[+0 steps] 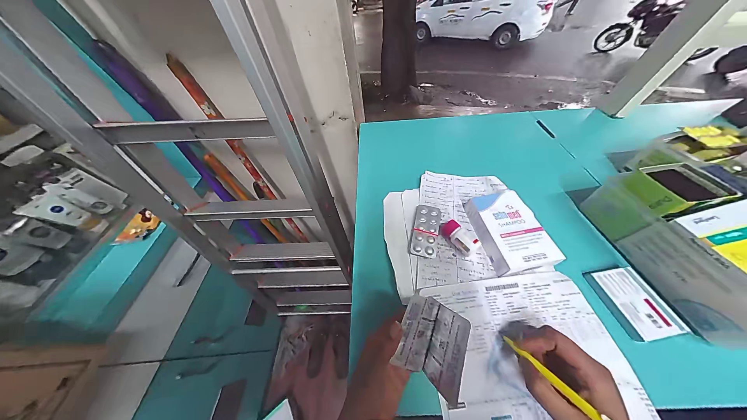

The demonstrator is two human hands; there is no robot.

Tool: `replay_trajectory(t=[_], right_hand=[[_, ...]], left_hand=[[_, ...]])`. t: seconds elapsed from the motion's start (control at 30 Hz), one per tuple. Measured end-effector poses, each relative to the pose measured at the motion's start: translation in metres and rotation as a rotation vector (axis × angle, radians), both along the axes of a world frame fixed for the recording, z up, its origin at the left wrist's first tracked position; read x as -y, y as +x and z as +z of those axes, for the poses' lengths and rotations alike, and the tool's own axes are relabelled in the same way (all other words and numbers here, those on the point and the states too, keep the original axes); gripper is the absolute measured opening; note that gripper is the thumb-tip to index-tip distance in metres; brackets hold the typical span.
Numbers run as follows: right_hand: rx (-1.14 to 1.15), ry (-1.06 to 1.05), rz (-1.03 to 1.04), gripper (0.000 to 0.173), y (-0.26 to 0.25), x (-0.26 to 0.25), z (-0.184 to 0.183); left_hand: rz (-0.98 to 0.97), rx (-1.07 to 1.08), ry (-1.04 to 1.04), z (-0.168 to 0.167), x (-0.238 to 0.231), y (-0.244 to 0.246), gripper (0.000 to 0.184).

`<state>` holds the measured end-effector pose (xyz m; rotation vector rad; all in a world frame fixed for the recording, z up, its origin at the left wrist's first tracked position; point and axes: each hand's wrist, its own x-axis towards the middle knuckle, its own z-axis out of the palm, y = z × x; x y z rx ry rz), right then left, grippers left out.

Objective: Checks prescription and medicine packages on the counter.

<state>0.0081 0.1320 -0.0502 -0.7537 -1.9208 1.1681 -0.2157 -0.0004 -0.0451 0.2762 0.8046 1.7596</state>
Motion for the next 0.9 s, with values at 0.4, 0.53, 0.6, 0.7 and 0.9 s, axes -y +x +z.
replay_trajectory(t=[0.4, 0.53, 0.6, 0.7, 0.9], right_hand=[[-0.011, 0.020, -0.044, 0.013, -0.004, 0.003, -0.003], [0.085, 0.054, -0.039, 0.006, -0.005, 0.005, -0.001], [0.094, 0.082, -0.052, 0.005, -0.004, 0.004, -0.001], [-0.015, 0.091, -0.069, 0.010, -0.003, 0.002, -0.007], [-0.045, 0.268, 0.235, 0.038, 0.000, -0.002, -0.003]], left_hand=[[0.006, -0.006, 0.018, 0.003, 0.000, 0.001, 0.044], [-0.005, -0.018, 0.033, 0.001, 0.000, 0.000, 0.045], [-0.013, -0.035, 0.049, 0.000, 0.000, 0.000, 0.046], [-0.005, -0.126, 0.052, 0.003, 0.000, 0.002, 0.041], [-0.052, -0.716, 0.232, -0.019, -0.006, 0.001, 0.054]])
